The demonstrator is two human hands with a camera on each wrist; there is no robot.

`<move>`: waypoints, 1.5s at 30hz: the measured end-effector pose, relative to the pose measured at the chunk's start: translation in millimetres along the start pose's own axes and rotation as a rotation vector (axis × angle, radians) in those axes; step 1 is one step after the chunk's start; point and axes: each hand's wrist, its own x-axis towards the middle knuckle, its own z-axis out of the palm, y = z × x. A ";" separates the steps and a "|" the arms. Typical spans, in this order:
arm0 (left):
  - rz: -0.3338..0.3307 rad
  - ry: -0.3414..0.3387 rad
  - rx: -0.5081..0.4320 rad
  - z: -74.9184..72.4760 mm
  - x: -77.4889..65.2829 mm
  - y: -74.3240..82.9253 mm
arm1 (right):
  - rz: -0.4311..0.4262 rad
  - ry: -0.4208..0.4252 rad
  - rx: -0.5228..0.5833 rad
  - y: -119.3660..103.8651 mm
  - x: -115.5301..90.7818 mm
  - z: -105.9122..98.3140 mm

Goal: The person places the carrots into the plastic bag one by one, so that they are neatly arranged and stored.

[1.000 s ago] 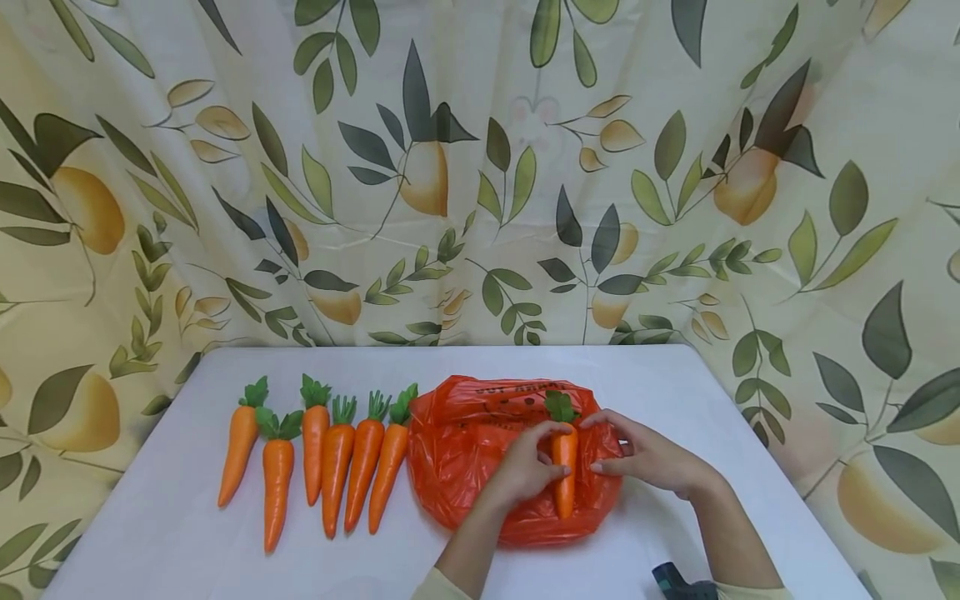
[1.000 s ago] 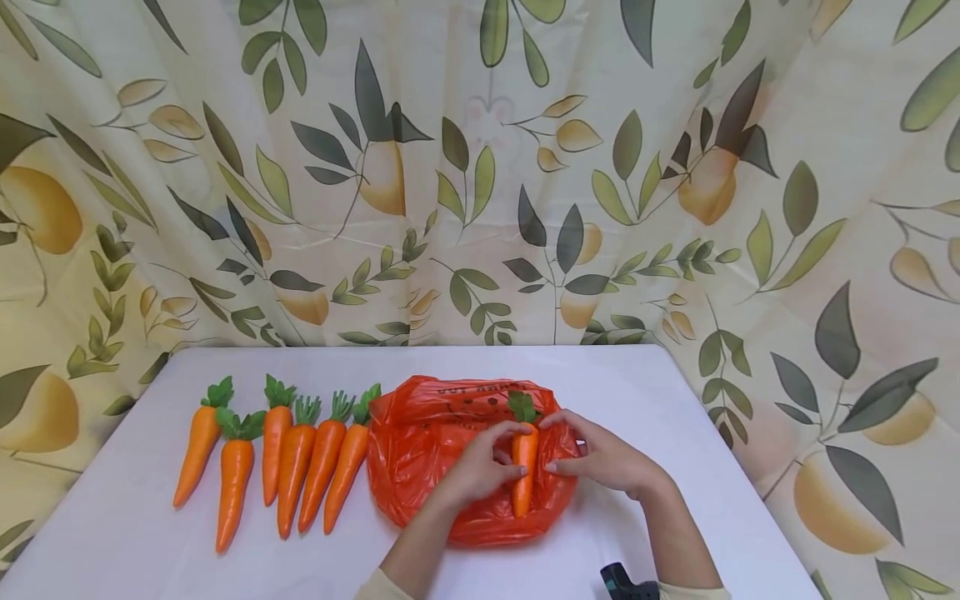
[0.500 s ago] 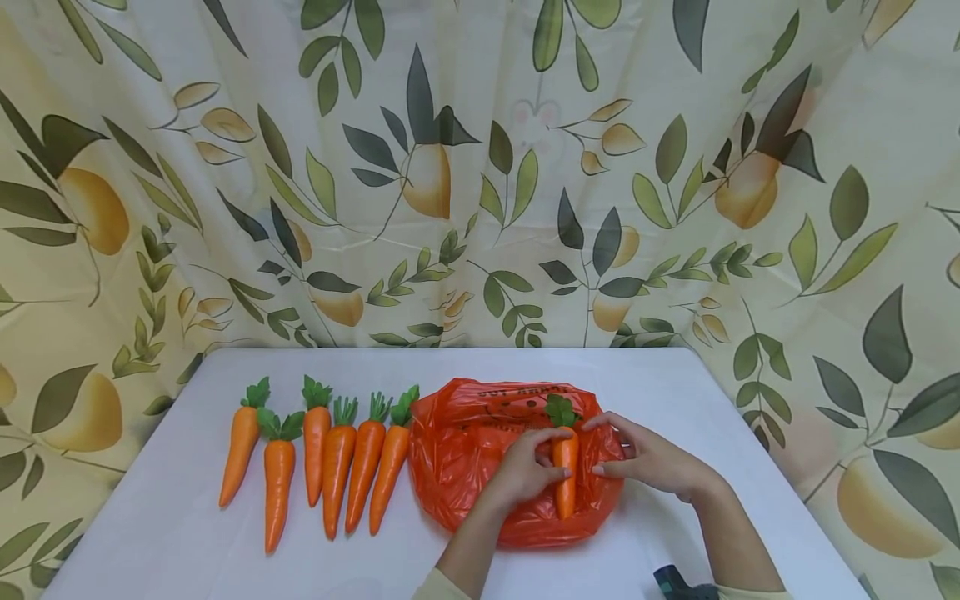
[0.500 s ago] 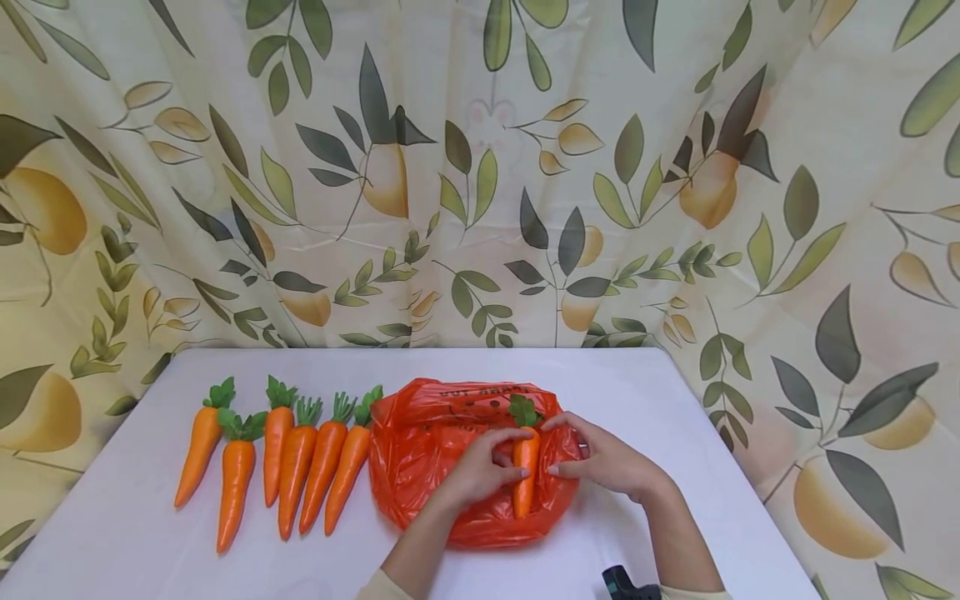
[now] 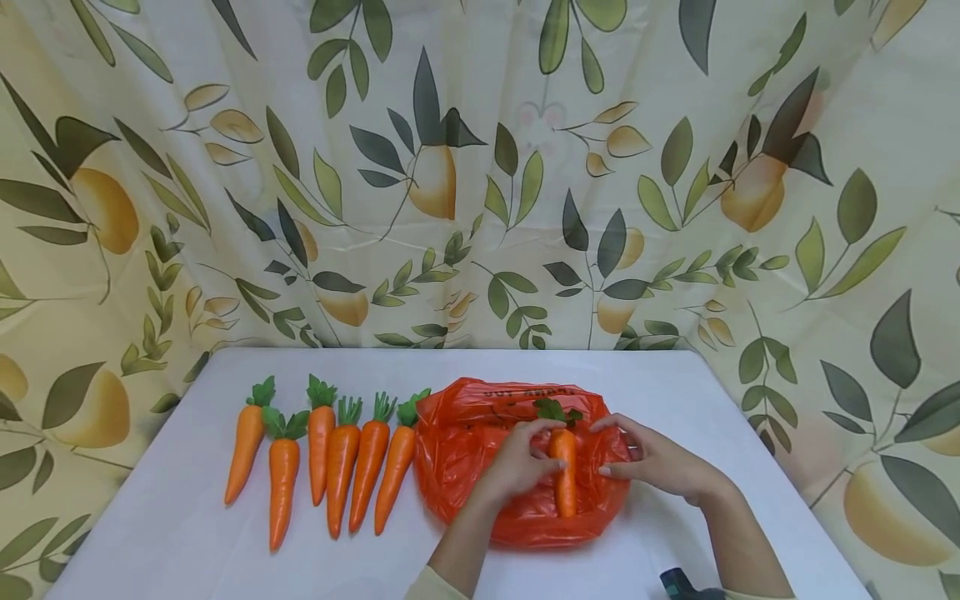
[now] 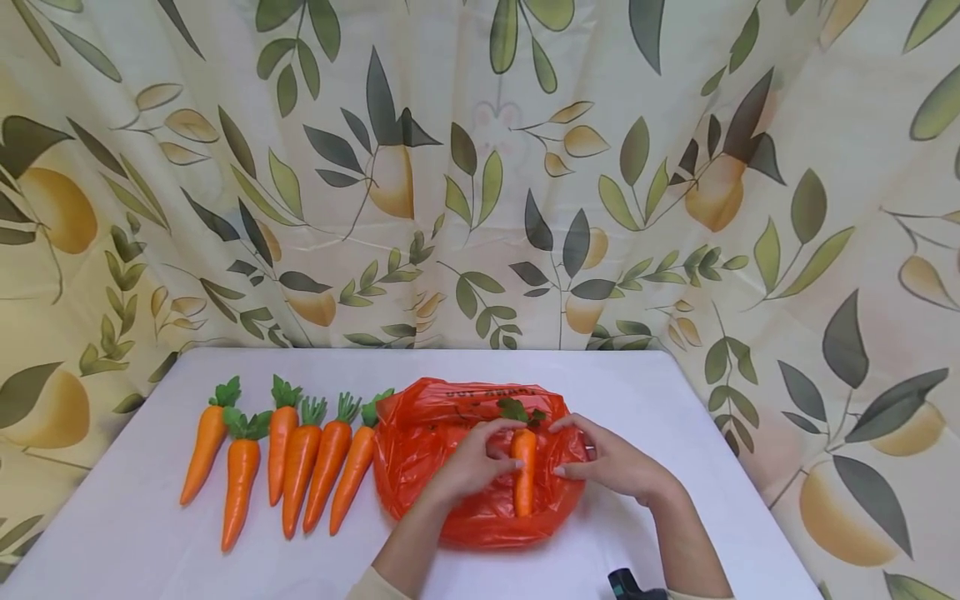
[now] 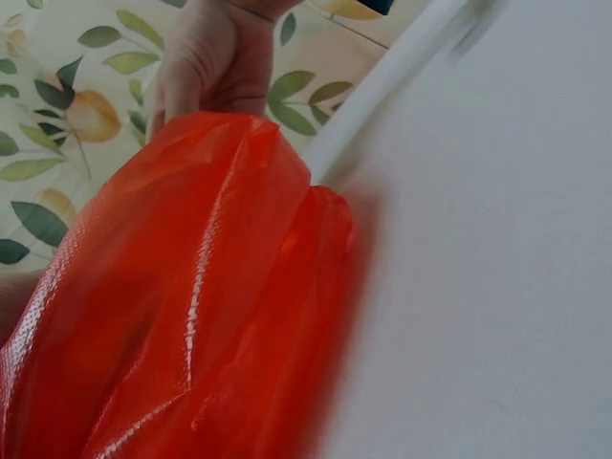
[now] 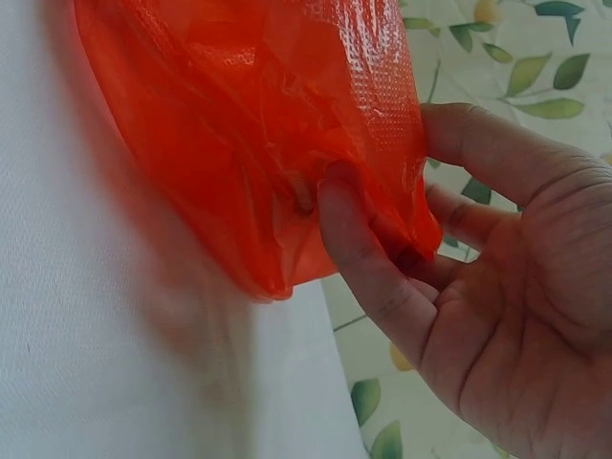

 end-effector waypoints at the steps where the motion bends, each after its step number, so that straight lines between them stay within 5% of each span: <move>1: -0.007 0.000 -0.002 -1.1 0.0 0.4 | -0.001 -0.001 -0.003 -0.3 -0.4 -0.4; 24: 0.092 -0.011 -0.026 -52.3 -18.2 19.3 | 0.009 0.006 -0.010 -3.2 -2.3 -1.6; 34: 0.115 0.042 0.043 -86.4 -32.6 24.1 | 0.038 0.013 0.000 -3.8 -4.3 -0.4; 45: 0.115 0.099 0.000 -130.0 -53.6 17.0 | 0.048 0.002 -0.002 -2.8 -2.5 -1.4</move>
